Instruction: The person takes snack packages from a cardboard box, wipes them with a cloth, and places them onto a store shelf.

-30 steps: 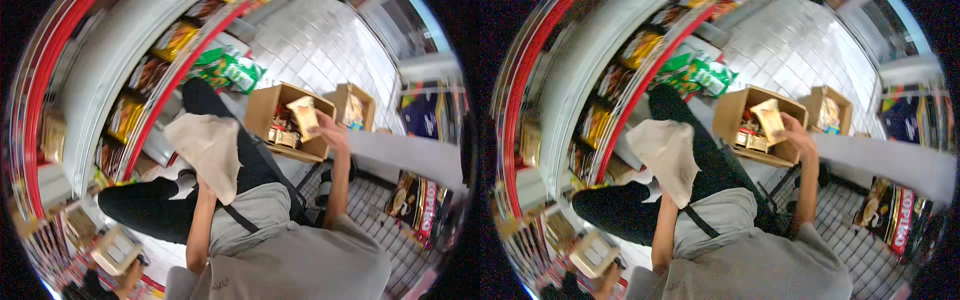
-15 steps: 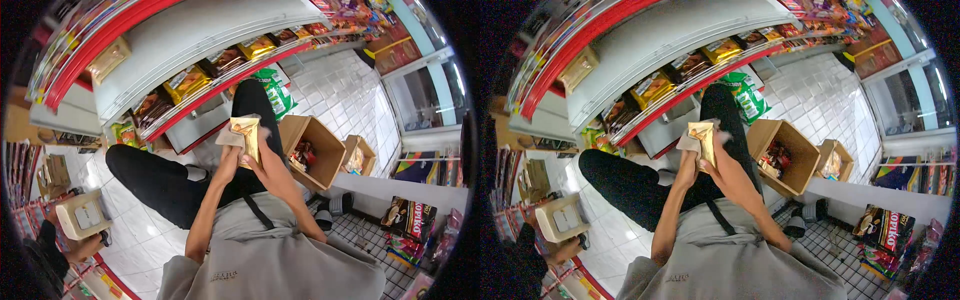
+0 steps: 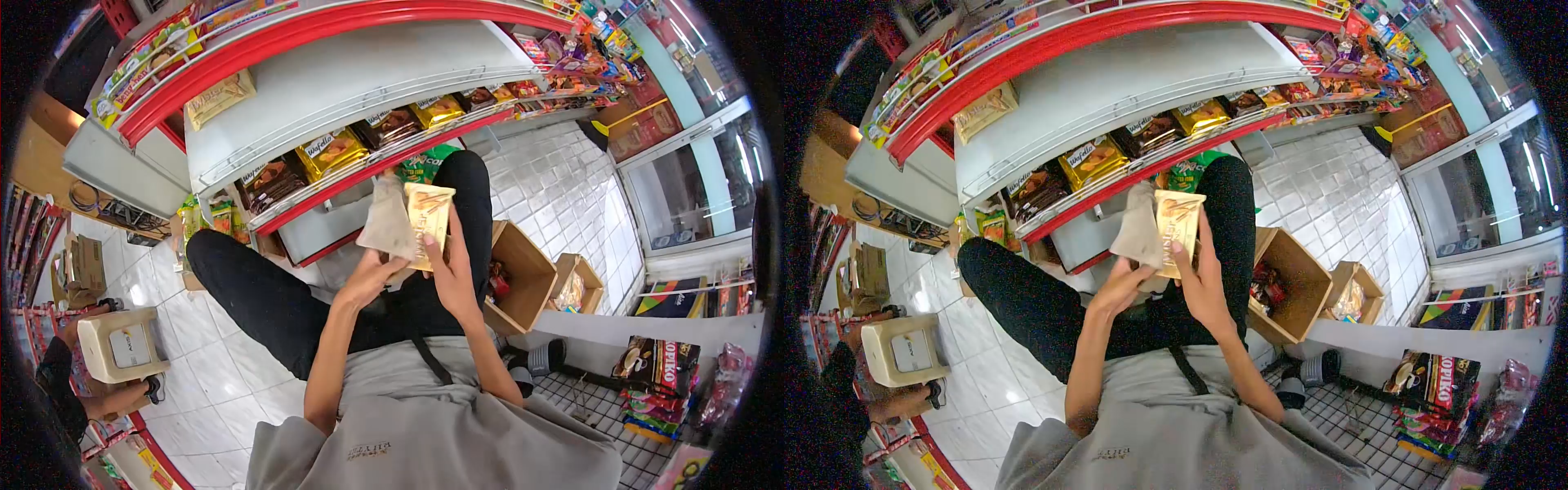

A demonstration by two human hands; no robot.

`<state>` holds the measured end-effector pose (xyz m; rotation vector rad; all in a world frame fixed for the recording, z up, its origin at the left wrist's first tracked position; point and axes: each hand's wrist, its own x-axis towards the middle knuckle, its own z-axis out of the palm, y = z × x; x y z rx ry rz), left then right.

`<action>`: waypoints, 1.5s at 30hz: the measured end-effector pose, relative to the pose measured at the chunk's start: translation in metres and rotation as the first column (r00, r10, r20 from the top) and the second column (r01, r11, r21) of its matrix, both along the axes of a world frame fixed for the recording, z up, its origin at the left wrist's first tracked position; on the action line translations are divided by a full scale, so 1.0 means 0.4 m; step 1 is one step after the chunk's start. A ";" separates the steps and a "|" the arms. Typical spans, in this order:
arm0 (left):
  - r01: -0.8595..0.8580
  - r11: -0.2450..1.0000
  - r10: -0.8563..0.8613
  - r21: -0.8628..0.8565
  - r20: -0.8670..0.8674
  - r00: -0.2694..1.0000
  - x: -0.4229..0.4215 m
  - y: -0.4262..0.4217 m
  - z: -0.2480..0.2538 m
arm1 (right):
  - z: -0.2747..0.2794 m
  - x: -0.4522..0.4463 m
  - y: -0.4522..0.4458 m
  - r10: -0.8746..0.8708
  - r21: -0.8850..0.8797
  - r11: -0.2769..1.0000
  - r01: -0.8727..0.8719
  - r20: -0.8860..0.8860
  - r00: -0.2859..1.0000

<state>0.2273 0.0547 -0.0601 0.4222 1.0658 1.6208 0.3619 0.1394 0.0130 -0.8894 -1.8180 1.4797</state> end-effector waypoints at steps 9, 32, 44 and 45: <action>-0.017 1.000 0.017 0.008 -0.009 1.000 -0.059 0.045 0.021 | -0.007 -0.015 0.064 0.354 -0.009 0.934 -0.358 0.169 0.920; -0.163 0.980 0.060 -0.113 -0.615 0.786 -0.162 0.095 -0.156 | -0.243 0.000 0.235 0.098 -0.356 0.929 -0.105 -0.038 0.995; -0.061 0.945 0.039 -0.321 -0.075 0.996 -0.142 0.124 -0.141 | -0.262 -0.043 0.232 -0.021 -0.275 0.961 0.004 -0.060 0.998; -0.086 0.959 0.025 -0.269 -0.220 0.975 -0.141 0.126 -0.161 | -0.263 -0.044 0.230 -0.028 -0.273 0.962 0.007 -0.075 0.997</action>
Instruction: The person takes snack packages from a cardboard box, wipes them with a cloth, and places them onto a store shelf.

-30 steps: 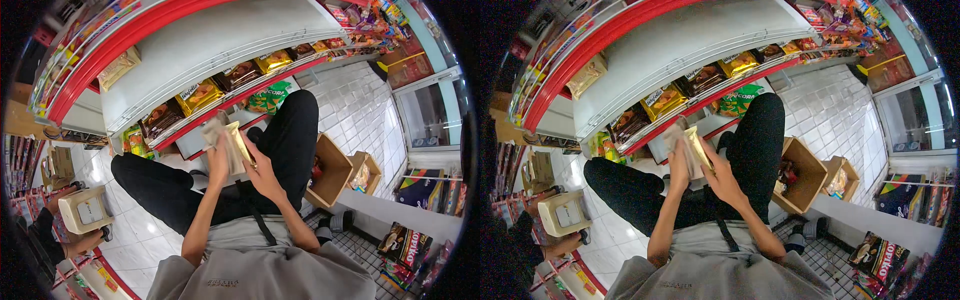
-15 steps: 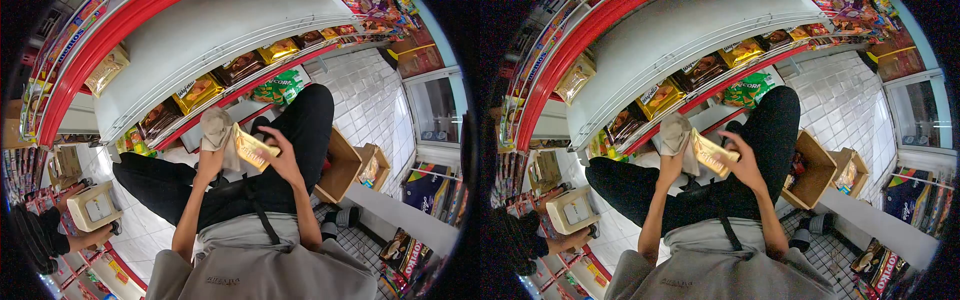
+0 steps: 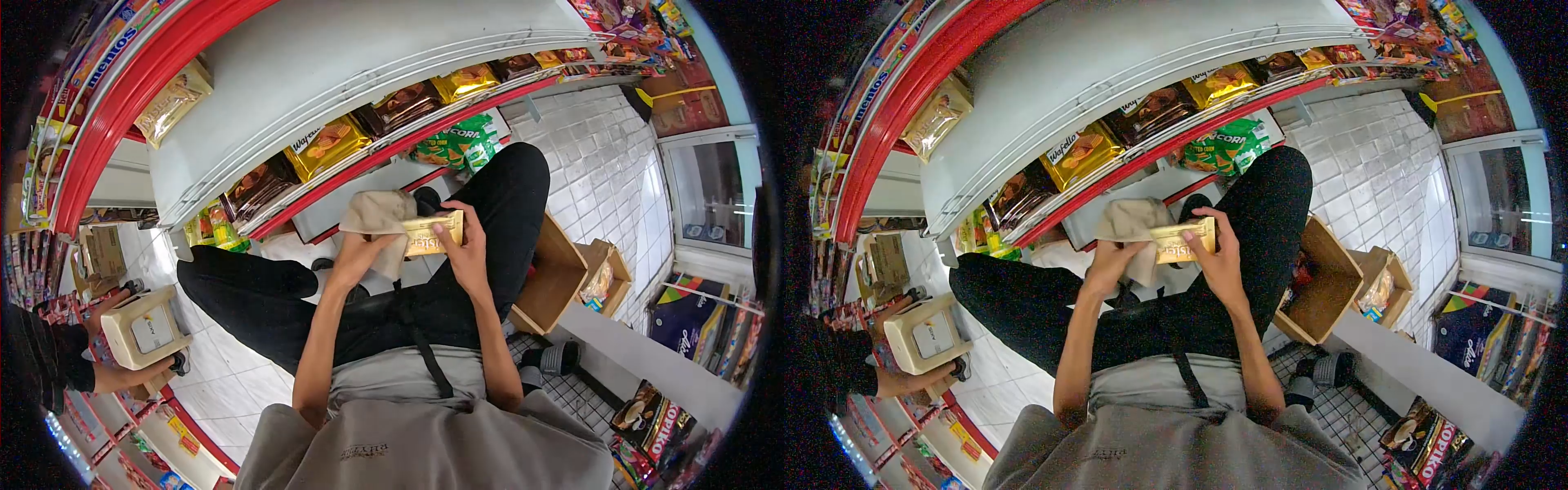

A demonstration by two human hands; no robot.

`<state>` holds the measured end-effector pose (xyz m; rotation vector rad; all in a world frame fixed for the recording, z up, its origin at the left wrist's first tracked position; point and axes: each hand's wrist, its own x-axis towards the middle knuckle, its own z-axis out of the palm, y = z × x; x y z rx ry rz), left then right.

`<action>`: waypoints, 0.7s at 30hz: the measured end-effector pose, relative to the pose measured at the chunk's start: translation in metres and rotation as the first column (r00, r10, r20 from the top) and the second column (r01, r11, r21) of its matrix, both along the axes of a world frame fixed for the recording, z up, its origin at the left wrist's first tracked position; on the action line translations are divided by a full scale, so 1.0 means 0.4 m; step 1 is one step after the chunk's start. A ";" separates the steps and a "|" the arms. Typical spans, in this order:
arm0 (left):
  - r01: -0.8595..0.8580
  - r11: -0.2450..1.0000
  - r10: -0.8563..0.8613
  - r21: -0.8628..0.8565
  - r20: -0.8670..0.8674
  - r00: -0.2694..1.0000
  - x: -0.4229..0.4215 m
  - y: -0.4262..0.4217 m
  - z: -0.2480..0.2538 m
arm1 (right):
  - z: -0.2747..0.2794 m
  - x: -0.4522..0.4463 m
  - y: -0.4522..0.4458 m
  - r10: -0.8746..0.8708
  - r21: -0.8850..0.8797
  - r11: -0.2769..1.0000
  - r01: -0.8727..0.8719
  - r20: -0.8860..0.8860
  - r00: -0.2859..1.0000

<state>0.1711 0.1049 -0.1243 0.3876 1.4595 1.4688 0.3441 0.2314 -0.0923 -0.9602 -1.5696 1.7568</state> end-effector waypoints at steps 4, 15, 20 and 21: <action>0.012 0.998 0.012 0.066 -0.352 0.936 0.018 0.022 -0.039 | -0.028 0.008 0.006 -0.027 0.014 1.000 0.027 0.025 0.999; -0.070 0.997 0.068 0.040 0.038 0.997 0.086 0.038 -0.016 | -0.019 -0.007 0.021 -0.050 -0.199 0.980 0.021 -0.141 0.989; 0.051 0.998 -0.047 0.028 -0.131 0.990 0.078 0.026 -0.051 | -0.010 0.007 0.029 -0.036 -0.384 0.923 -0.031 -0.165 0.986; 0.026 1.000 -0.027 -0.004 -0.114 0.993 0.067 0.022 -0.069 | -0.009 0.007 0.028 -0.040 -0.383 0.924 -0.027 -0.165 0.985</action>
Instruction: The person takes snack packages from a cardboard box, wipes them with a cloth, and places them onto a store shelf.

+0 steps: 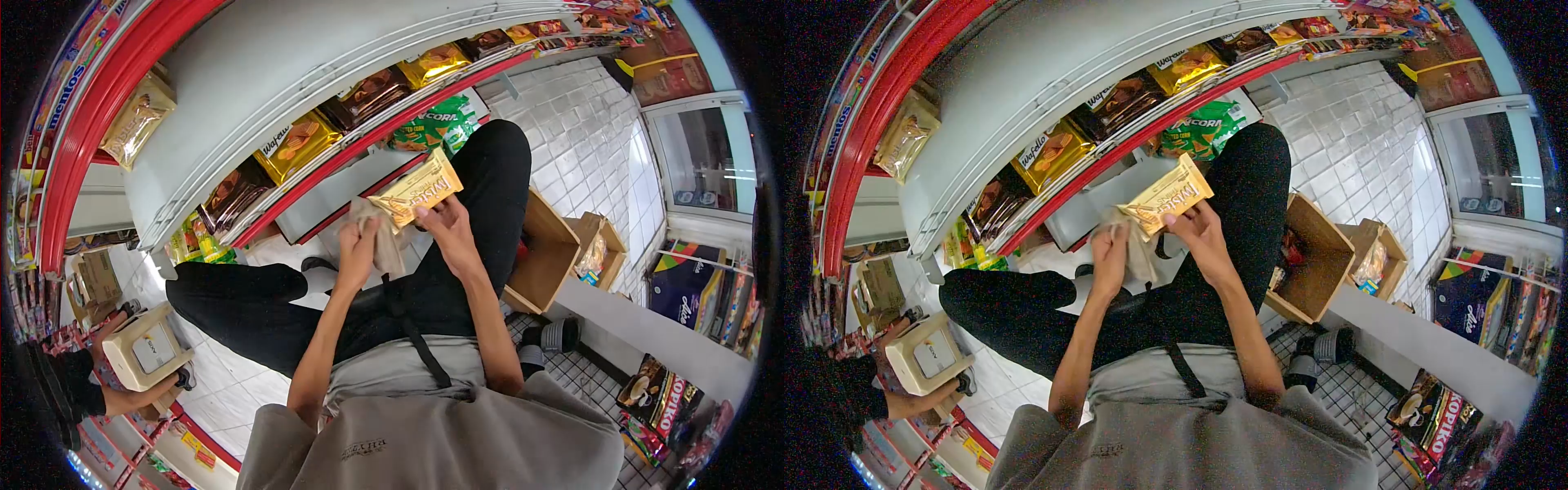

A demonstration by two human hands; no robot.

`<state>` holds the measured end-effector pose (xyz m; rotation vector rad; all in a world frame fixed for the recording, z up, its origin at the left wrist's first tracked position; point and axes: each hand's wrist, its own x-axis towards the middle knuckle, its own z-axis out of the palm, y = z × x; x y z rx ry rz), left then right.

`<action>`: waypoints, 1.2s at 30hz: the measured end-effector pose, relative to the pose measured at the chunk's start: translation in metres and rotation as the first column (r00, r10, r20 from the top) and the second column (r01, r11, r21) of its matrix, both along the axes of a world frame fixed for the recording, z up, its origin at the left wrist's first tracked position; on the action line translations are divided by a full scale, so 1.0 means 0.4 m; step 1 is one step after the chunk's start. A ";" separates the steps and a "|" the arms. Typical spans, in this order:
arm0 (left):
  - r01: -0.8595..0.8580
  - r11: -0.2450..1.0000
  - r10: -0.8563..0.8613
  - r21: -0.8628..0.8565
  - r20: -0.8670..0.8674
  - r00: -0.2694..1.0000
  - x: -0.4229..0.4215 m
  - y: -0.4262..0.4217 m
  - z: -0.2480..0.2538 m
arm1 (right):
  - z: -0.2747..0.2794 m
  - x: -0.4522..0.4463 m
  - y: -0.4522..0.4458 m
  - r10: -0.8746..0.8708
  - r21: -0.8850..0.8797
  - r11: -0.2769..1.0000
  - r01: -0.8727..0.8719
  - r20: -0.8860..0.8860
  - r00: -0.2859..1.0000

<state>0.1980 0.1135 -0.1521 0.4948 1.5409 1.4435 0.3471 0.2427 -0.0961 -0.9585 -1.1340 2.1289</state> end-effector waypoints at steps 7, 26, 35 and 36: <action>-0.276 0.958 0.242 0.082 0.295 0.924 -0.038 -0.008 0.018 | -0.001 0.008 -0.005 -0.028 0.084 0.996 0.033 -0.052 0.998; 0.093 0.979 -0.111 -0.183 -0.091 0.990 -0.001 -0.032 -0.003 | -0.046 0.004 -0.045 0.114 0.505 0.825 -0.253 0.290 0.950; 0.075 0.914 -0.095 -0.398 -0.030 0.995 -0.021 -0.050 -0.001 | -0.053 -0.007 -0.014 -0.140 0.306 0.941 0.145 -0.039 0.989; 0.077 0.930 -0.093 -0.360 -0.028 0.995 -0.026 -0.054 -0.004 | -0.043 0.001 -0.019 -0.052 0.389 0.920 0.043 0.015 0.999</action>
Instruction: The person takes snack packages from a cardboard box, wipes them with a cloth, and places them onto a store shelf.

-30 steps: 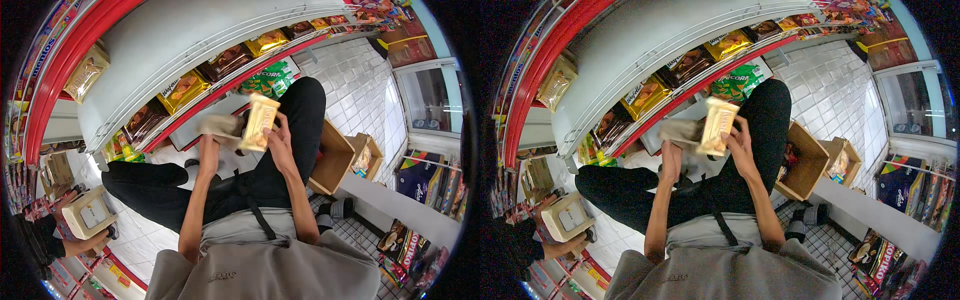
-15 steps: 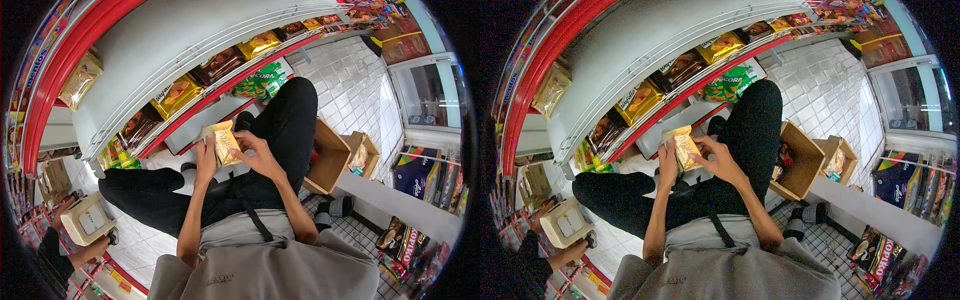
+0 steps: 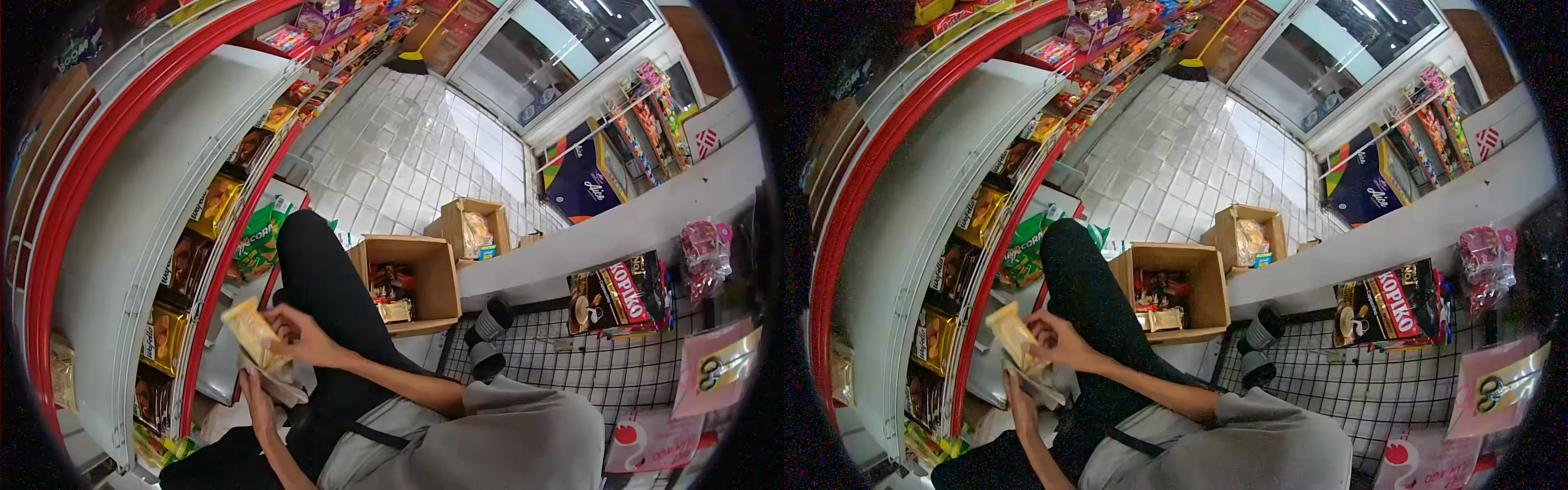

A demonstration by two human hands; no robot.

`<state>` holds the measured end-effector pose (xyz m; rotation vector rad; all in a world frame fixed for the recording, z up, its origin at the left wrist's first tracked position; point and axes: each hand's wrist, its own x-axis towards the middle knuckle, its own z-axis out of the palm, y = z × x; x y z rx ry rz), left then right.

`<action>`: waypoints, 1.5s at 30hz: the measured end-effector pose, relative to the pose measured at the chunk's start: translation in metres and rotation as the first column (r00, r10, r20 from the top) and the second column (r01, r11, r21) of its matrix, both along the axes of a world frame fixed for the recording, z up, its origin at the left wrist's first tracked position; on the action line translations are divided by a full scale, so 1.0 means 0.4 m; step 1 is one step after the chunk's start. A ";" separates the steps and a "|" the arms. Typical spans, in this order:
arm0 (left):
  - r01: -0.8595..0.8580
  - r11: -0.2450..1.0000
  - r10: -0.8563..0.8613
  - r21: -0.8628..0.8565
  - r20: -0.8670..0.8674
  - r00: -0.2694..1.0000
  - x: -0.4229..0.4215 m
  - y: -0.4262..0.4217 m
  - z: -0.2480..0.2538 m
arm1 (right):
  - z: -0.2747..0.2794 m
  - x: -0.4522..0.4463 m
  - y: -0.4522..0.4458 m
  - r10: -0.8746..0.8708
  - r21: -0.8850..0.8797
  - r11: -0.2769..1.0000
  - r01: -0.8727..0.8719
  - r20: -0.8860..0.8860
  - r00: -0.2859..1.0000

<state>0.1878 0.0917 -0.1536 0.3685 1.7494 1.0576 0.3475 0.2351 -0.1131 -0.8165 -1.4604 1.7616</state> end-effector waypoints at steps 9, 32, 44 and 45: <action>0.064 0.964 -0.063 0.257 -0.010 0.998 0.035 0.049 0.064 | 0.053 0.007 -0.014 0.233 0.151 0.959 -0.242 0.073 0.970; -0.310 0.903 0.336 0.299 -0.040 0.941 -0.025 -0.016 -0.105 | 0.015 0.002 -0.043 0.477 0.110 0.865 -0.490 0.122 0.870; -0.435 0.857 0.492 0.276 -0.185 0.851 -0.101 0.026 -0.023 | -0.005 -0.025 -0.056 0.382 0.284 0.853 -0.438 0.232 0.894; -0.270 0.920 0.340 0.285 -0.232 0.912 -0.115 0.021 -0.010 | 0.001 -0.025 -0.051 0.412 0.273 0.845 -0.459 0.213 0.886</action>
